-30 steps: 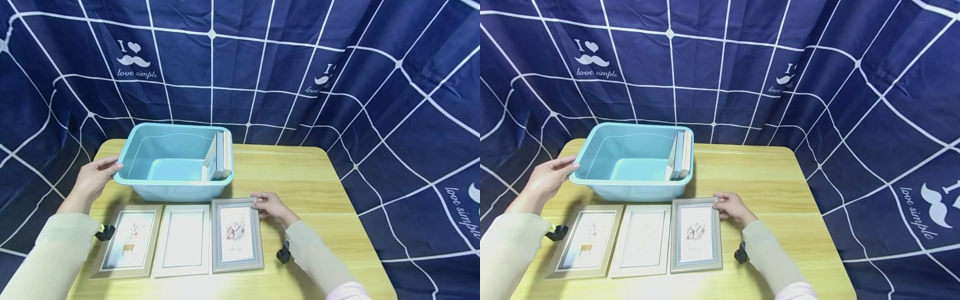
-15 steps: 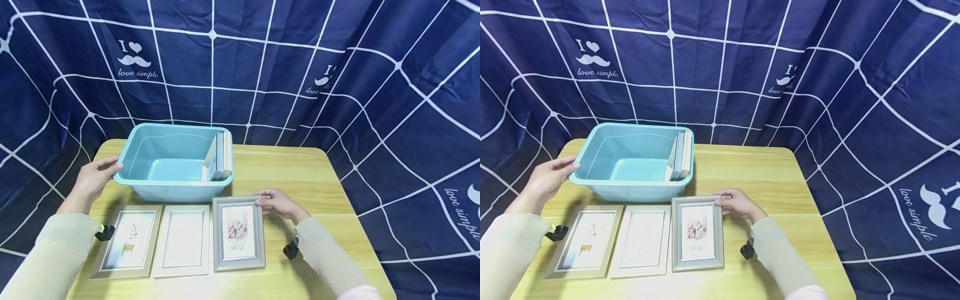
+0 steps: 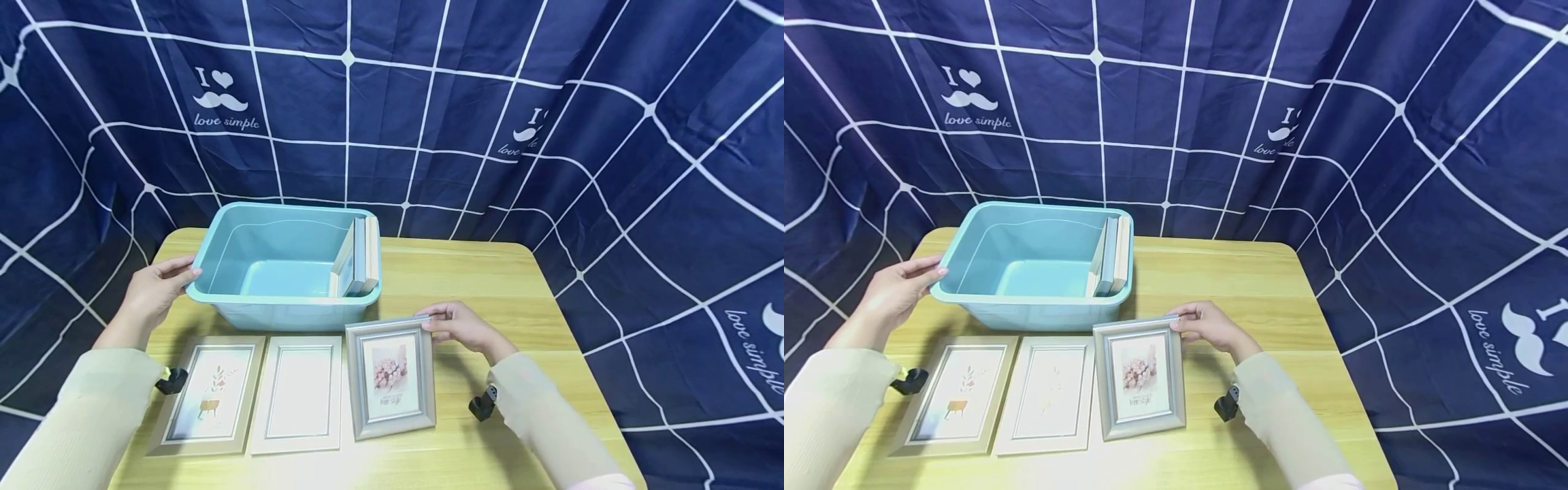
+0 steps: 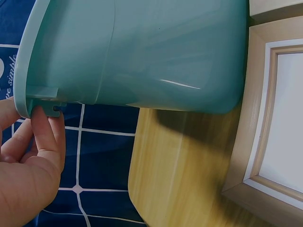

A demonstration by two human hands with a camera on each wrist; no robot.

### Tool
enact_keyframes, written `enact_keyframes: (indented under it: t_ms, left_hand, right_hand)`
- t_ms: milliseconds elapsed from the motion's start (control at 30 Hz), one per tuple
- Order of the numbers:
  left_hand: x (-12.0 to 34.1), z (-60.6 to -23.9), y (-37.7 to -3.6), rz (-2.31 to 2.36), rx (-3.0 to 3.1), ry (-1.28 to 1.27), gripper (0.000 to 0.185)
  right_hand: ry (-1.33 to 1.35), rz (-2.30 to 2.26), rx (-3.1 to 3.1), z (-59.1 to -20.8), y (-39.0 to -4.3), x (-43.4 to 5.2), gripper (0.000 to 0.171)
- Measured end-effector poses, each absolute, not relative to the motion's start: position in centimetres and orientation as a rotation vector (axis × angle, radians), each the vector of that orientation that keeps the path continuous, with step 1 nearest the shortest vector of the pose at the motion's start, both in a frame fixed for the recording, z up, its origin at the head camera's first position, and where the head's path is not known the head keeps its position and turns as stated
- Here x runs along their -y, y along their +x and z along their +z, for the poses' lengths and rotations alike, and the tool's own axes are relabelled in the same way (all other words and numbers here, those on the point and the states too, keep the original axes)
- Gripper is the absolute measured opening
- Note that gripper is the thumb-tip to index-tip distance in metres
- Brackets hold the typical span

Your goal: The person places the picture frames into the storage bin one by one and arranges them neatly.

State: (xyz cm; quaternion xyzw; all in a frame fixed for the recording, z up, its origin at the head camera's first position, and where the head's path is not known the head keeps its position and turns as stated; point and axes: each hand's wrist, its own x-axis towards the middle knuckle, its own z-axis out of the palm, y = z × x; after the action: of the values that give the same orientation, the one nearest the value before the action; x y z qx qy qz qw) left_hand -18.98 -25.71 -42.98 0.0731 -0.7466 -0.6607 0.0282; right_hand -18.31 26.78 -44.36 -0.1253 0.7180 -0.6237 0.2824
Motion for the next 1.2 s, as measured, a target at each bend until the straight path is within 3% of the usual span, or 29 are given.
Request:
enact_keyframes:
  t_ms: [300,567,800,1200]
  left_hand:
    - [25.2,-42.2,-18.5,-2.013,2.352,0.259,0.058]
    - [25.8,-43.3,-18.9,-2.015,2.321,0.232,0.059]
    - [25.4,-42.6,-18.8,-1.965,2.384,0.247,0.060]
    - [25.0,-41.7,-18.4,-1.999,2.370,0.251,0.058]
  right_hand:
    - [-0.452,-1.676,-1.980,-42.0,-18.2,-27.1,0.028]
    - [-0.637,-1.647,-2.051,-39.8,-17.9,-27.5,0.039]
    - [-0.781,-1.705,-2.072,-37.9,-17.8,-27.5,0.021]
    - [-0.908,-1.990,-1.966,-34.7,-17.7,-26.0,0.024]
